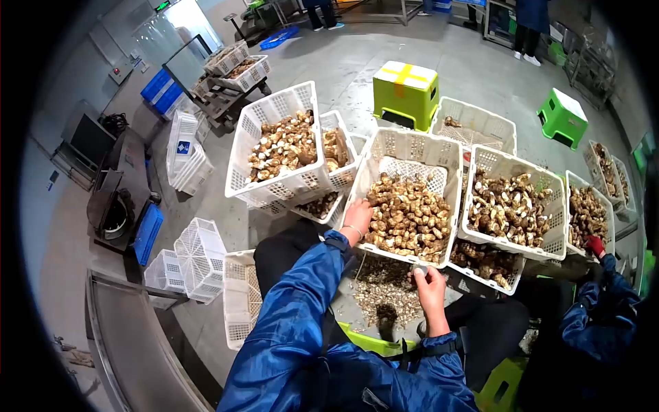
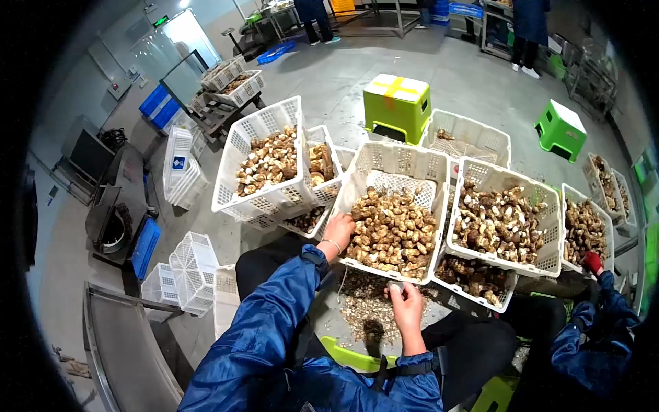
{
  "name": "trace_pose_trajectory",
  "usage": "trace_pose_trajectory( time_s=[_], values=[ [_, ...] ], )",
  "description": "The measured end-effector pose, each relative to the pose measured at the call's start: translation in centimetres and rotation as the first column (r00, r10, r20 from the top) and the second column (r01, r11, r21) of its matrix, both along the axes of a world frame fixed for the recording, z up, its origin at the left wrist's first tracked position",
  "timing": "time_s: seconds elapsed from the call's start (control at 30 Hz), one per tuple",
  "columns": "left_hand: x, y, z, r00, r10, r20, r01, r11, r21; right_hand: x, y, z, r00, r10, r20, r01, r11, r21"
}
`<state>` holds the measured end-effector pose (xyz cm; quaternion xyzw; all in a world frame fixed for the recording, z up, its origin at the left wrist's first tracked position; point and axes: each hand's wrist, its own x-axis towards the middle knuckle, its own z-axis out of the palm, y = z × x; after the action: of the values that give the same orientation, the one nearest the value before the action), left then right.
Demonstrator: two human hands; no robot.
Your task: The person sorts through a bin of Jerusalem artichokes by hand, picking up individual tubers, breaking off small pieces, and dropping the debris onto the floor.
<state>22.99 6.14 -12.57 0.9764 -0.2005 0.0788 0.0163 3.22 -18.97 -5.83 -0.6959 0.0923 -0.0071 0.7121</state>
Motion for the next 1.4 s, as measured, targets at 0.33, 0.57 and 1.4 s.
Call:
trace_pose_trajectory(
  time_s=[0.33, 0.57, 1.4],
  values=[
    [3.5, 0.5, -2.3, 0.988, -0.151, 0.042, 0.135, 0.957, 0.257, 0.4, 0.0, -1.0, 0.999, 0.046, -0.030, -0.052, 0.968, -0.245],
    [-1.6, -2.0, 5.6, 0.814, -0.021, -0.581, -0.444, 0.624, -0.644, 0.5, 0.5, -0.6, 1.000, 0.010, 0.006, -0.009, 0.993, -0.119],
    [-15.9, -7.1, 7.8, 0.458, -0.713, -0.531, -0.872, -0.244, -0.424, -1.3, -0.1, 3.3, 0.969, 0.016, 0.248, 0.031, 0.983, -0.183]
  ],
)
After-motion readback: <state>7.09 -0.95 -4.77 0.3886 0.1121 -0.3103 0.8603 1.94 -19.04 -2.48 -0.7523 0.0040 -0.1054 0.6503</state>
